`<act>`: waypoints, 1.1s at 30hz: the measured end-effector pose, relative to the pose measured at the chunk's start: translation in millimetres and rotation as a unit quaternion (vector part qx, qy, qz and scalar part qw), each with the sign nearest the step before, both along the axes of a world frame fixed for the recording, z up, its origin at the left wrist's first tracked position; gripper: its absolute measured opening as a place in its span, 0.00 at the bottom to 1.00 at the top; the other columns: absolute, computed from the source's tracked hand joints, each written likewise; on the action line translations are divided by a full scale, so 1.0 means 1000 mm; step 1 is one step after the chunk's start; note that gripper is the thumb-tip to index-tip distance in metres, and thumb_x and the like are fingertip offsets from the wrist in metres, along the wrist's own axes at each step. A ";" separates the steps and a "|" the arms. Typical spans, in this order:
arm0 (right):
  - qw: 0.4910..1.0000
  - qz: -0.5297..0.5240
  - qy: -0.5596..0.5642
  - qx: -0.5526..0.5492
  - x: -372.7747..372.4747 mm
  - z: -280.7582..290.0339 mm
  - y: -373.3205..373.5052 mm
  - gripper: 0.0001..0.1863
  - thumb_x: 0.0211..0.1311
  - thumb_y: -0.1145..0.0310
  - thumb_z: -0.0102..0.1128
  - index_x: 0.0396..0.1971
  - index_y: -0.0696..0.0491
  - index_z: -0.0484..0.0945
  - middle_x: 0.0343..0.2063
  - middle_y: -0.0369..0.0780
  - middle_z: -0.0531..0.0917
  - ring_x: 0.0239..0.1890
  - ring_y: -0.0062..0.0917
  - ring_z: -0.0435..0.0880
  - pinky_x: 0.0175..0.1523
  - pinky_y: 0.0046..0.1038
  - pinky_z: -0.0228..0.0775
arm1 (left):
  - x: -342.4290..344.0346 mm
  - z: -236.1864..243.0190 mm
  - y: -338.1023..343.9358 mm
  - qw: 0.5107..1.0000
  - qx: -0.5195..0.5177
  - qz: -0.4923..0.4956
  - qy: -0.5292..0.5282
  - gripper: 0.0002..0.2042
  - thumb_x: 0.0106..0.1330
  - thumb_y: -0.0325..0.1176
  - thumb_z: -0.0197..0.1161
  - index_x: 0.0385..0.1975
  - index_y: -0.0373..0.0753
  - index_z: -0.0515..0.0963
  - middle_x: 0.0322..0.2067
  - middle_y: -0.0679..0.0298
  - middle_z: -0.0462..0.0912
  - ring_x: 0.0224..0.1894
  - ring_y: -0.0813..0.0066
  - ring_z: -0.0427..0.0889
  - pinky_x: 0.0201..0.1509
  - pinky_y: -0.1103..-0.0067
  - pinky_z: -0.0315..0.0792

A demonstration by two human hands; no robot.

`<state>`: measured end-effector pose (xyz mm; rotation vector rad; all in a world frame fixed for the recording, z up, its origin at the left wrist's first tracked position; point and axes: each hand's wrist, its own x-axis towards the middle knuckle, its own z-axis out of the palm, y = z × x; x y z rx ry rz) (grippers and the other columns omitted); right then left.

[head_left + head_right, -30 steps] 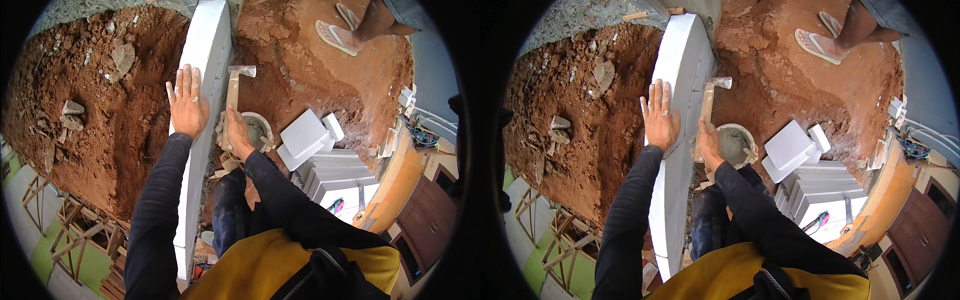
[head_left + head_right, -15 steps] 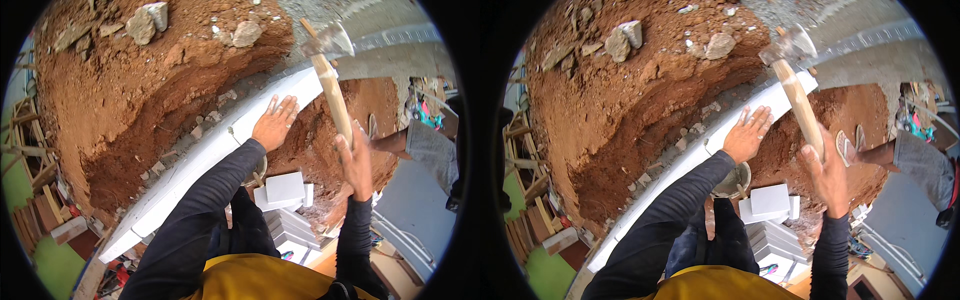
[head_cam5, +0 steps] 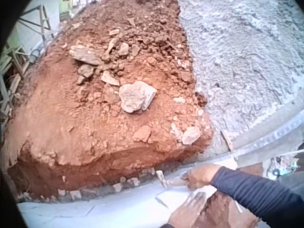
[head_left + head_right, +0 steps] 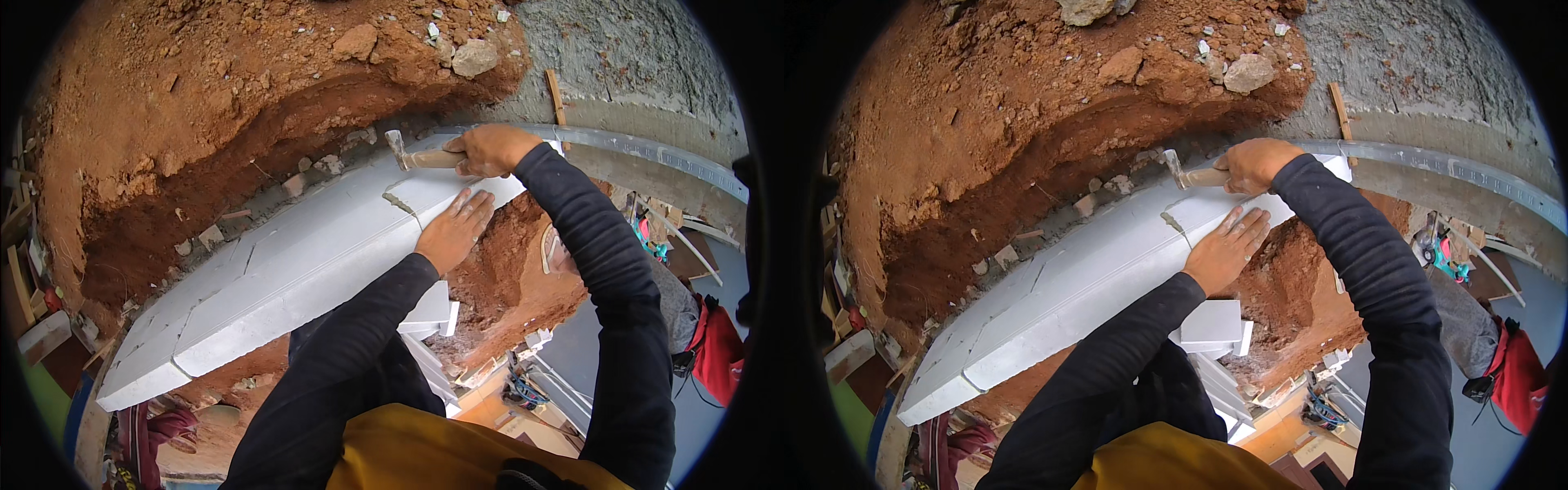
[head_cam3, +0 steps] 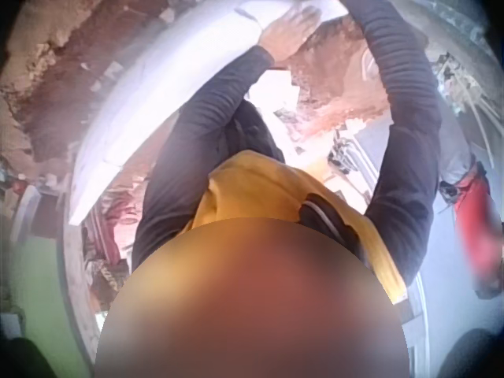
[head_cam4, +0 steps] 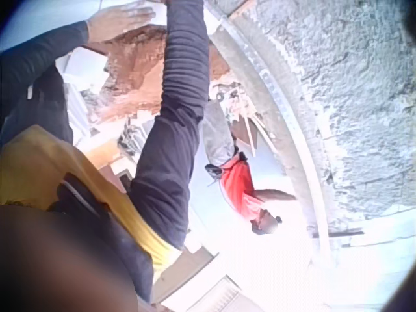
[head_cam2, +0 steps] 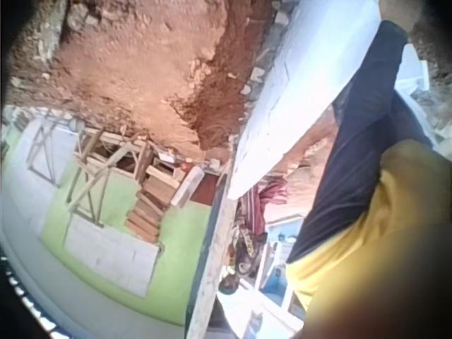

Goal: The person installs white rectangular curb stones along a curved trench. They apply mortar with a trowel, place each stone, and tap it into position with a hammer. The person repeats this process to extend the curb line.

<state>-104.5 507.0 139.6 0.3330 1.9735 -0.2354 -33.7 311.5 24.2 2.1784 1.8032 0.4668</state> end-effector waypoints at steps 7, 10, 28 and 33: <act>0.994 -0.076 -0.077 -0.013 -0.010 0.001 -0.006 0.26 0.58 0.60 0.67 0.60 0.42 0.86 0.40 0.45 0.92 0.38 0.40 0.91 0.45 0.41 0.82 | 0.001 -0.002 -0.002 1.000 0.013 0.009 0.006 0.32 0.77 0.40 0.49 0.81 0.39 0.59 0.83 0.62 0.54 0.85 0.66 0.49 0.89 0.60 0.37; 0.990 -0.125 -0.065 -0.004 -0.002 0.011 0.001 0.23 0.63 0.58 0.68 0.57 0.46 0.86 0.37 0.45 0.91 0.34 0.39 0.90 0.43 0.41 0.82 | 0.002 -0.005 0.000 1.000 0.024 0.016 -0.003 0.32 0.77 0.38 0.50 0.80 0.39 0.61 0.83 0.62 0.55 0.85 0.65 0.49 0.89 0.60 0.38; 0.499 -0.709 0.476 0.147 0.337 0.097 -0.098 0.27 0.76 0.42 0.62 0.49 0.55 0.77 0.31 0.37 0.79 0.31 0.21 0.81 0.35 0.29 0.75 | 0.006 0.012 0.073 0.993 -0.028 -0.095 0.059 0.38 0.72 0.35 0.53 0.83 0.37 0.52 0.84 0.56 0.50 0.85 0.59 0.48 0.88 0.55 0.38; 0.323 -0.572 0.745 0.118 0.333 0.114 -0.060 0.27 0.76 0.45 0.64 0.52 0.56 0.74 0.29 0.33 0.78 0.25 0.14 0.78 0.26 0.22 0.72 | 0.008 0.006 0.072 0.992 0.020 -0.087 0.086 0.38 0.72 0.33 0.52 0.82 0.36 0.52 0.84 0.56 0.51 0.85 0.59 0.49 0.88 0.56 0.40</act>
